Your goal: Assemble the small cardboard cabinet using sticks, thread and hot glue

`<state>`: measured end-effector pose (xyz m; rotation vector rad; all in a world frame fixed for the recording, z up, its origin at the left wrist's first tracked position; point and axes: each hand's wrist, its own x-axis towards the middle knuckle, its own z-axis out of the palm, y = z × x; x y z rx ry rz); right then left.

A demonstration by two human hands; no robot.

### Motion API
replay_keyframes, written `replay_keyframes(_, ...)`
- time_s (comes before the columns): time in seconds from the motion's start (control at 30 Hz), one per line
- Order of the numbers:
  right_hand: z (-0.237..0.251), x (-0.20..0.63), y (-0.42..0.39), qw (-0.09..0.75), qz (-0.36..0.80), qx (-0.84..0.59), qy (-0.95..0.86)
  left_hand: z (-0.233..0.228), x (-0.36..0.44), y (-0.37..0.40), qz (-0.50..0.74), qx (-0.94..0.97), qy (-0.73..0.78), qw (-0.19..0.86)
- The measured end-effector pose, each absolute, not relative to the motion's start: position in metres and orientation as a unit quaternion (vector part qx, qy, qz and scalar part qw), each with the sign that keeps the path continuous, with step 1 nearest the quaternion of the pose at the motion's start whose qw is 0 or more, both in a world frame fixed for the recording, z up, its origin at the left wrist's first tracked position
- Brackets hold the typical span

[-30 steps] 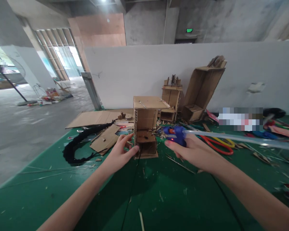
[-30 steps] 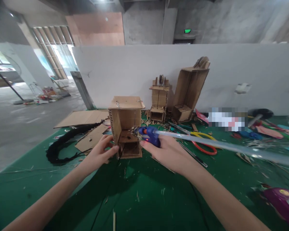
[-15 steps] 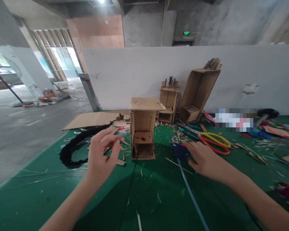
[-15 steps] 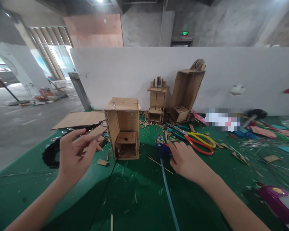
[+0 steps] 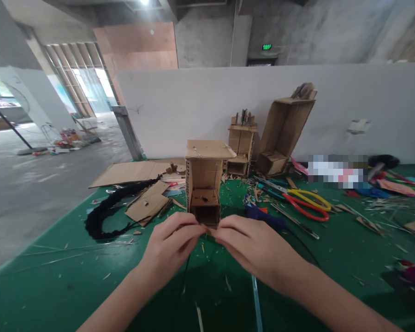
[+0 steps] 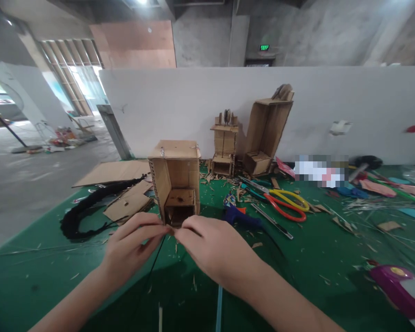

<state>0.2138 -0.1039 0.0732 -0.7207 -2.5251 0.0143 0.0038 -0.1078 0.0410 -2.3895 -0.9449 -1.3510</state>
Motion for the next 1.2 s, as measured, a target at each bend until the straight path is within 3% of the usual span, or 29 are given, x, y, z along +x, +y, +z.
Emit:
replay_keyframes(0.33,0.060,0.192,-0.047,0.451,0.031,-0.328,-0.830,0.042,-0.004,-0.103,-0.515,-0.698,-0.487,0.103)
replay_keyframes(0.5,0.061,0.179,-0.041,0.441,0.101,-0.349,-0.821,0.040,-0.005,-0.105,-0.456,-0.735,-0.489,0.113)
replay_keyframes(0.7,0.060,0.176,-0.042,0.398,0.095,-0.363,-0.837,0.035,-0.002,-0.105,-0.377,-0.777,-0.496,0.090)
replay_keyframes(1.2,0.059,0.177,-0.042,0.346,0.113,-0.389,-0.846,0.034,-0.002,-0.106,-0.381,-0.780,-0.489,0.088)
